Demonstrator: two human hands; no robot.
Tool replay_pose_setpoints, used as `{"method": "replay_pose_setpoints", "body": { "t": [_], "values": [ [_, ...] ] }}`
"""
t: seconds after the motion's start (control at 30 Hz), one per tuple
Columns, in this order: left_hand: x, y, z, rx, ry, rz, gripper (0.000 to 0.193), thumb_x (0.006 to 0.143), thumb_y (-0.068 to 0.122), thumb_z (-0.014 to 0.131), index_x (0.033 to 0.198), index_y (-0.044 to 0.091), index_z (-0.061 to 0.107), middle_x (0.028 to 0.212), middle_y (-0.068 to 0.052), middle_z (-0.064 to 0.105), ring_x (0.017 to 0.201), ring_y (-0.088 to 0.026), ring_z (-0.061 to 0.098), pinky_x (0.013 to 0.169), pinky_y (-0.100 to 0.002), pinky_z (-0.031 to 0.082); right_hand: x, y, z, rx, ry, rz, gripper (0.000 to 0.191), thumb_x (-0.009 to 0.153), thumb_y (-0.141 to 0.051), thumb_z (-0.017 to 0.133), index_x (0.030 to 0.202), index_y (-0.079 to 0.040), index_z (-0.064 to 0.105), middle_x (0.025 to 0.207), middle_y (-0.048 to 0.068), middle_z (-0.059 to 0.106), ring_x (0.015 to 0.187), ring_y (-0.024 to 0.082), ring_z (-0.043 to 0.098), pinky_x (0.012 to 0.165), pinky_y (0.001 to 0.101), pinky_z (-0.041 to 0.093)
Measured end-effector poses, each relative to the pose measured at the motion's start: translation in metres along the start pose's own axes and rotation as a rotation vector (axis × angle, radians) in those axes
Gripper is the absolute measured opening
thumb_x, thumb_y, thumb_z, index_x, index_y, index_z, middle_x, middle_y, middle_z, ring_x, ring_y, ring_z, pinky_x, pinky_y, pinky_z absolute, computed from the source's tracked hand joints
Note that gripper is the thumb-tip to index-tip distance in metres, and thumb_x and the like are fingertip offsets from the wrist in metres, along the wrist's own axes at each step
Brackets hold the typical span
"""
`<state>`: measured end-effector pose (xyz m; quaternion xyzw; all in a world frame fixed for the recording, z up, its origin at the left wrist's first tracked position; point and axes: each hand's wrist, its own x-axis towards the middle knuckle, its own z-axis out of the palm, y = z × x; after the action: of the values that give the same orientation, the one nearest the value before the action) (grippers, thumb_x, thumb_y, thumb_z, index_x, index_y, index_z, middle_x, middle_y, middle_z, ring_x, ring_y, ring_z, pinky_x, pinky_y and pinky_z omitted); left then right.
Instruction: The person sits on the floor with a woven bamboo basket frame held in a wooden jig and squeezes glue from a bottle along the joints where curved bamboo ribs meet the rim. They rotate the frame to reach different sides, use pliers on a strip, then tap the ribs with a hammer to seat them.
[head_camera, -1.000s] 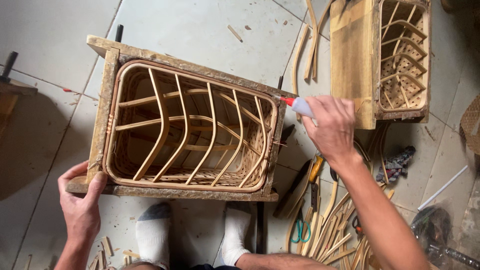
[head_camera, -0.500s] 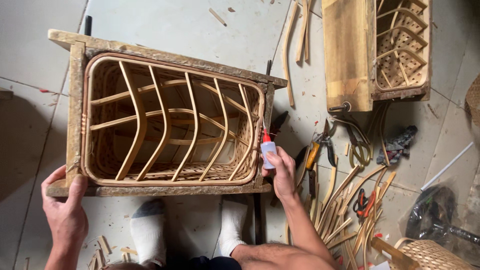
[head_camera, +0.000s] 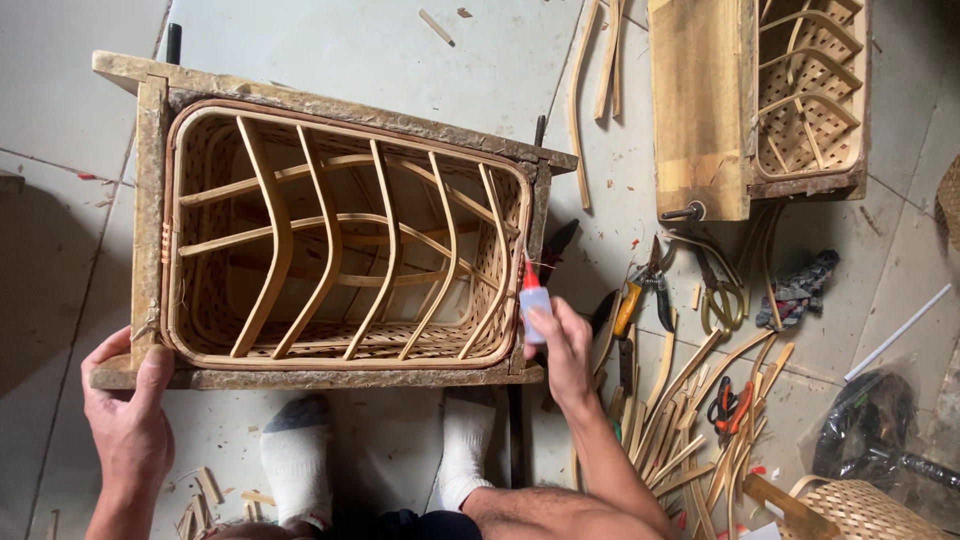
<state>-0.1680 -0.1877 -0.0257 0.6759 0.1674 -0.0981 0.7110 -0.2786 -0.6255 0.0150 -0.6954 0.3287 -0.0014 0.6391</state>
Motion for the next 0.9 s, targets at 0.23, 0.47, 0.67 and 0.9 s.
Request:
{"method": "replay_pose_setpoints", "body": {
  "t": [0.23, 0.47, 0.67, 0.9],
  "values": [
    [-0.003, -0.001, -0.003, -0.033, -0.007, -0.009, 0.059, 0.106, 0.022, 0.072, 0.149, -0.001, 0.04, 0.136, -0.012, 0.053, 0.128, -0.016, 0.054, 0.117, -0.034, 0.044, -0.048, 0.008, -0.008, 0.007, -0.014, 0.044, 0.03, 0.093, -0.03, 0.064, 0.091, -0.001, 0.065, 0.076, 0.004, 0.063, 0.06, 0.01, 0.06, 0.06, 0.0254, 0.05],
    [-0.003, -0.002, -0.008, -0.025, -0.001, -0.019, 0.057, 0.106, 0.021, 0.072, 0.148, -0.001, 0.04, 0.135, -0.012, 0.053, 0.128, -0.015, 0.054, 0.117, -0.034, 0.044, -0.045, 0.001, -0.001, -0.038, -0.004, 0.151, 0.032, 0.093, -0.031, 0.065, 0.084, -0.001, 0.065, 0.066, 0.004, 0.062, 0.052, 0.009, 0.056, 0.051, 0.0247, 0.045],
    [-0.002, -0.005, -0.012, -0.022, -0.003, -0.007, 0.059, 0.105, 0.023, 0.073, 0.148, -0.001, 0.041, 0.136, -0.012, 0.054, 0.127, -0.016, 0.054, 0.116, -0.033, 0.044, -0.038, -0.004, 0.004, -0.036, 0.022, 0.181, 0.034, 0.092, -0.034, 0.065, 0.083, -0.002, 0.064, 0.065, 0.003, 0.061, 0.051, 0.009, 0.056, 0.05, 0.024, 0.045],
    [-0.004, -0.002, -0.009, 0.019, 0.0, 0.0, 0.062, 0.105, 0.027, 0.073, 0.148, 0.0, 0.039, 0.136, -0.013, 0.052, 0.128, -0.016, 0.054, 0.116, -0.034, 0.045, -0.052, 0.002, -0.003, -0.029, 0.017, 0.122, 0.037, 0.092, -0.035, 0.062, 0.086, 0.002, 0.066, 0.067, 0.004, 0.061, 0.049, 0.01, 0.054, 0.047, 0.0247, 0.045]
  ]
}}
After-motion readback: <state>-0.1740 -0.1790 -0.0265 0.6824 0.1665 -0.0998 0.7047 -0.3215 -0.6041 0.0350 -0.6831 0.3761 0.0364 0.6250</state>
